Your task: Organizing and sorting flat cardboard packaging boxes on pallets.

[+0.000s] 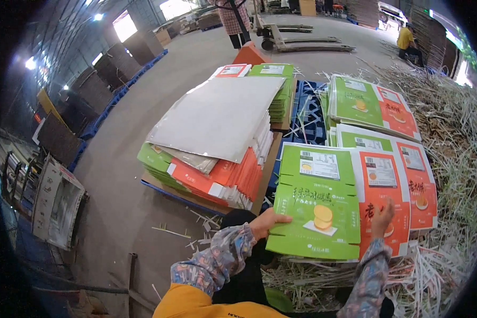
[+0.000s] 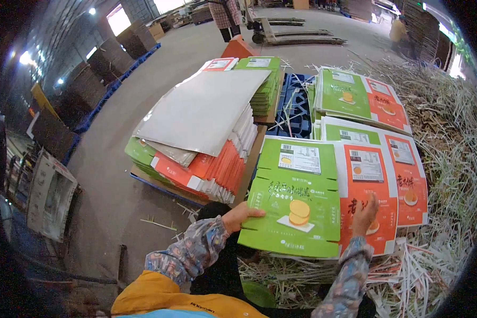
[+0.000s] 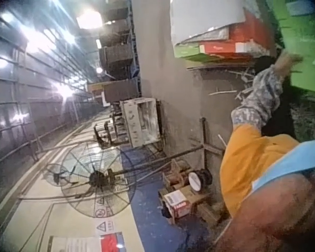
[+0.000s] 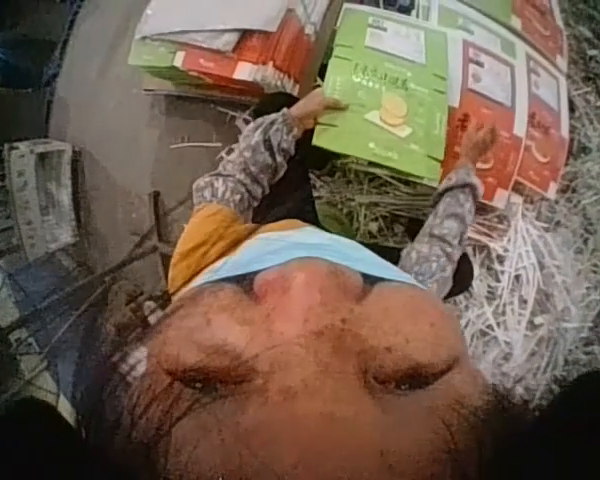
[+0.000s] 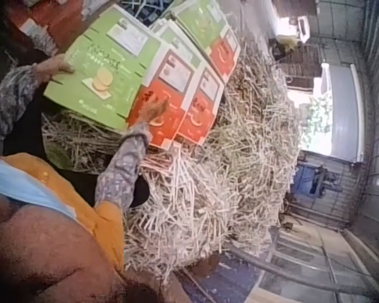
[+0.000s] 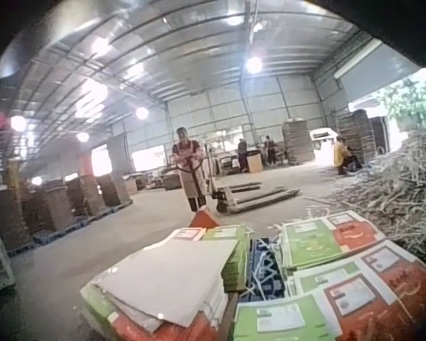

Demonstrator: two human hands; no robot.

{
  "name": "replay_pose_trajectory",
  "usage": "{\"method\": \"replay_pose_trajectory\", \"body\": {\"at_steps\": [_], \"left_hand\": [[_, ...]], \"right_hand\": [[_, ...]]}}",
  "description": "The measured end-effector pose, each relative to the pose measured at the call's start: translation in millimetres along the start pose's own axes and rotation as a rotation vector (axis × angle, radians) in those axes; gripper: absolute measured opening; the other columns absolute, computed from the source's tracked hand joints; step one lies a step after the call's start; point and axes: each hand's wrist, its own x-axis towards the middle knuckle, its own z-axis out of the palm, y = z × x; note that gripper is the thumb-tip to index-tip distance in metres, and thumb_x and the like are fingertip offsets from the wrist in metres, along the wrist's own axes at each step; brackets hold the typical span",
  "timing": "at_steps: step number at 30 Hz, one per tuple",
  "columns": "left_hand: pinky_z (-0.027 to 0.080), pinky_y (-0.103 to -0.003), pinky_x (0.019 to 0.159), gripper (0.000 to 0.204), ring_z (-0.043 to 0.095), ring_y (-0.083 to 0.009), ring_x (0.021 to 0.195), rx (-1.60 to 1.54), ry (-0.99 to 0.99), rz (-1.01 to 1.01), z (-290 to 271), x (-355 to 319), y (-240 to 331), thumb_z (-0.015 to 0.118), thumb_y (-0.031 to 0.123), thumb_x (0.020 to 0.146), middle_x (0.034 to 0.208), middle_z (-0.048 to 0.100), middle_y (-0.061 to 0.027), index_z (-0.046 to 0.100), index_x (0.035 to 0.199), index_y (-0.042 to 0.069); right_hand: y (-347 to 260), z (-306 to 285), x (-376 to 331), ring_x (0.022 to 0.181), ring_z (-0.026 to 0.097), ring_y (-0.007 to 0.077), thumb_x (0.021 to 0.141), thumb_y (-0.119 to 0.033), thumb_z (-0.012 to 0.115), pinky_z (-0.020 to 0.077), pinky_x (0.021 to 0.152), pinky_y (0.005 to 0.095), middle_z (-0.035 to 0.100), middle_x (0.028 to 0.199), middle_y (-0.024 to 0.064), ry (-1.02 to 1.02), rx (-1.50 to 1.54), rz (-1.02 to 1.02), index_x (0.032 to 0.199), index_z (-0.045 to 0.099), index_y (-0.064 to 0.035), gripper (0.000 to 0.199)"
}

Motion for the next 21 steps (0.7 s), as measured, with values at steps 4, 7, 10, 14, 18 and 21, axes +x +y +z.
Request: {"method": "replay_pose_trajectory", "body": {"at_steps": [4,7,10,14,18,21], "left_hand": [[0.049,-0.032,0.073,0.038,0.058,-0.0187,0.083,-0.008,-0.018,0.002,3,1,1,0.06,0.005,0.074,0.1,0.057,-0.0105,0.046,0.109,-0.002],[0.049,-0.031,0.072,0.038,0.058,-0.0181,0.083,-0.012,0.035,-0.052,5,-5,5,0.059,0.005,0.074,0.1,0.057,-0.0102,0.046,0.109,-0.002],[0.048,-0.031,0.073,0.039,0.057,-0.0175,0.084,-0.008,0.028,-0.052,-1,-4,1,0.06,0.006,0.074,0.101,0.057,-0.0095,0.046,0.109,-0.002],[0.047,-0.031,0.075,0.043,0.057,-0.0183,0.087,-0.024,0.023,-0.076,-2,-7,11,0.06,0.007,0.074,0.103,0.055,-0.0101,0.044,0.113,-0.002],[0.047,-0.032,0.078,0.049,0.057,-0.0196,0.09,-0.035,-0.023,-0.101,-19,-2,30,0.059,0.008,0.073,0.108,0.053,-0.0121,0.04,0.117,-0.002],[0.047,-0.032,0.077,0.051,0.057,-0.0205,0.09,0.055,0.005,-0.077,-24,-5,61,0.06,0.01,0.071,0.107,0.054,-0.0132,0.04,0.117,-0.002]], "right_hand": [[1,52,54,0.121,0.025,0.0341,0.081,-0.023,0.049,0.0216,0.099,0.0433,0.03,0.13,0.0143,-0.234,-0.161,-0.172,0.123,0.037,-0.0074,0.046],[-33,73,79,0.122,0.022,0.0346,0.082,-0.03,0.045,0.0196,0.097,0.0518,0.027,0.133,0.0099,-0.366,-0.307,-0.174,0.125,0.035,-0.0136,0.047],[-40,89,87,0.123,0.019,0.035,0.084,-0.039,0.04,0.0166,0.092,0.0614,0.022,0.136,0.0065,-0.466,-0.446,-0.106,0.128,0.031,-0.0219,0.048],[-20,112,84,0.123,0.018,0.0356,0.085,-0.045,0.035,0.0142,0.089,0.066,0.019,0.138,0.0044,-0.416,-0.551,-0.112,0.129,0.027,-0.0286,0.048],[-5,127,79,0.123,0.02,0.0353,0.084,-0.046,0.036,0.0145,0.088,0.0663,0.02,0.137,0.0037,-0.355,-0.587,-0.145,0.129,0.026,-0.0315,0.048],[6,134,75,0.122,0.022,0.0355,0.085,-0.043,0.038,0.0155,0.088,0.0656,0.021,0.138,0.0031,-0.307,-0.614,-0.198,0.129,0.026,-0.0338,0.047]]}}
